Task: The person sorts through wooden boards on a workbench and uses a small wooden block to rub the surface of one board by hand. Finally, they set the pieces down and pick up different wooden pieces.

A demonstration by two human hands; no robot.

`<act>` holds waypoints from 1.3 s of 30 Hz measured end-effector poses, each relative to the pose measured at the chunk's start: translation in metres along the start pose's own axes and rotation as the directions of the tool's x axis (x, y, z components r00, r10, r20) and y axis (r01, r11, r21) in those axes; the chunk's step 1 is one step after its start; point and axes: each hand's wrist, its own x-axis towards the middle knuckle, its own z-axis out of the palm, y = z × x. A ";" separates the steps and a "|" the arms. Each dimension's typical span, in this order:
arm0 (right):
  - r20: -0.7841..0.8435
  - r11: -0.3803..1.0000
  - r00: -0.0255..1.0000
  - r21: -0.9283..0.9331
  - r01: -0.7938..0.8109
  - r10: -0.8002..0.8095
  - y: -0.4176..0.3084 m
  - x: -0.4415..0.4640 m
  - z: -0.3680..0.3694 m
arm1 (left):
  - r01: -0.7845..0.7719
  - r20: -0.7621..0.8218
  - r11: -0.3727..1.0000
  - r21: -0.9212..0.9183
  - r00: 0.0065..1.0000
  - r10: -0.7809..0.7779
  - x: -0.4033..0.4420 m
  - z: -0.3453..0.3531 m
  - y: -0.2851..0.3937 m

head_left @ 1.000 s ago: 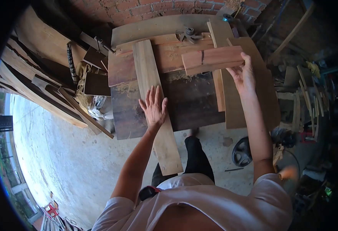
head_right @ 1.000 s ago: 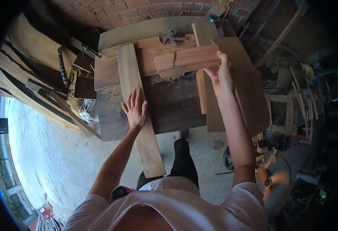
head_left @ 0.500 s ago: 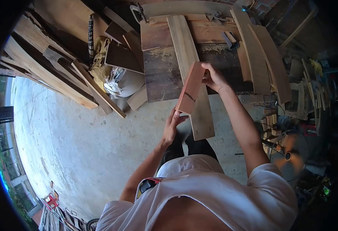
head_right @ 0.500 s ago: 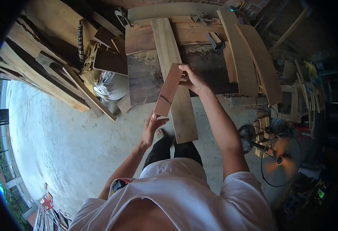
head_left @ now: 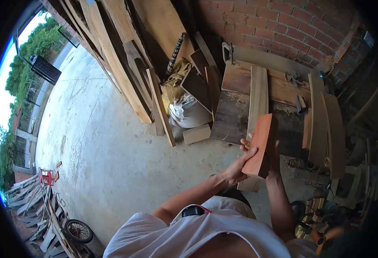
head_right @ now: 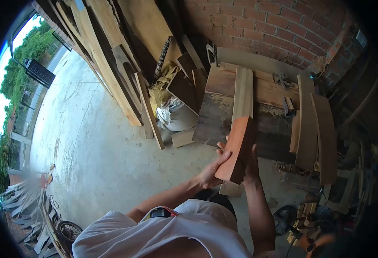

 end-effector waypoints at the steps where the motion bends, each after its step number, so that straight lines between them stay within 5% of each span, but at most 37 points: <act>1: -0.061 0.997 0.997 -0.063 0.051 -0.055 0.005 -0.014 0.012 | -0.041 -0.007 0.999 0.011 0.999 0.041 0.000 0.004 -0.004; 3: -0.010 0.998 0.998 -0.021 -0.058 0.058 0.001 -0.034 0.003 | 0.006 -0.124 0.970 0.245 0.992 0.025 0.001 0.015 -0.015; 5: -0.288 0.987 0.956 -0.130 -0.095 0.054 -0.006 -0.049 0.000 | 0.044 -0.030 0.940 0.339 0.999 -0.036 0.004 -0.004 -0.025; 7: -0.332 0.961 0.941 -0.231 -0.151 0.068 -0.021 -0.052 -0.024 | 0.285 -0.157 0.830 0.479 0.958 -0.239 0.002 -0.027 -0.032; 9: -0.387 0.922 0.919 -0.322 -0.215 0.079 -0.024 -0.047 -0.043 | 0.078 -0.148 0.779 0.622 0.989 0.019 -0.003 -0.053 -0.044; 11: -0.398 0.493 0.870 -0.842 -0.220 -0.291 -0.026 -0.040 -0.054 | -0.044 -0.249 0.735 0.677 0.926 0.285 -0.007 -0.085 -0.064; 12: -0.434 0.370 0.813 -0.881 -0.294 -0.388 -0.020 -0.039 -0.064 | -0.073 -0.282 0.632 0.771 0.852 0.442 -0.012 -0.093 -0.070; 13: -0.454 0.246 0.749 -0.891 -0.382 -0.483 -0.011 -0.037 -0.073 | -0.028 -0.368 0.601 0.799 0.766 0.526 -0.009 -0.106 -0.078; 15: -0.328 -0.250 0.726 -0.787 -0.564 -0.605 0.008 -0.031 -0.073 | 0.028 -0.451 0.605 0.796 0.694 0.561 0.000 -0.125 -0.088; 19: -0.136 -0.586 0.819 -0.634 -0.504 -0.558 0.041 -0.035 -0.072 | 0.067 -0.391 0.652 0.755 0.845 0.366 0.019 -0.148 -0.102; 27: -0.078 -0.548 0.805 -0.694 -0.467 -0.588 0.059 -0.024 -0.072 | 0.010 -0.326 0.620 0.785 0.857 0.399 0.025 -0.160 -0.091; 35: -0.087 -0.501 0.819 -0.752 -0.428 -0.568 0.057 -0.012 -0.072 | 0.101 -0.366 0.702 0.705 0.900 0.238 0.016 -0.159 -0.078; 39: -0.129 -0.470 0.786 -0.739 -0.483 -0.605 0.036 0.040 -0.076 | 0.228 -0.376 0.466 0.855 0.891 0.254 0.017 -0.177 -0.061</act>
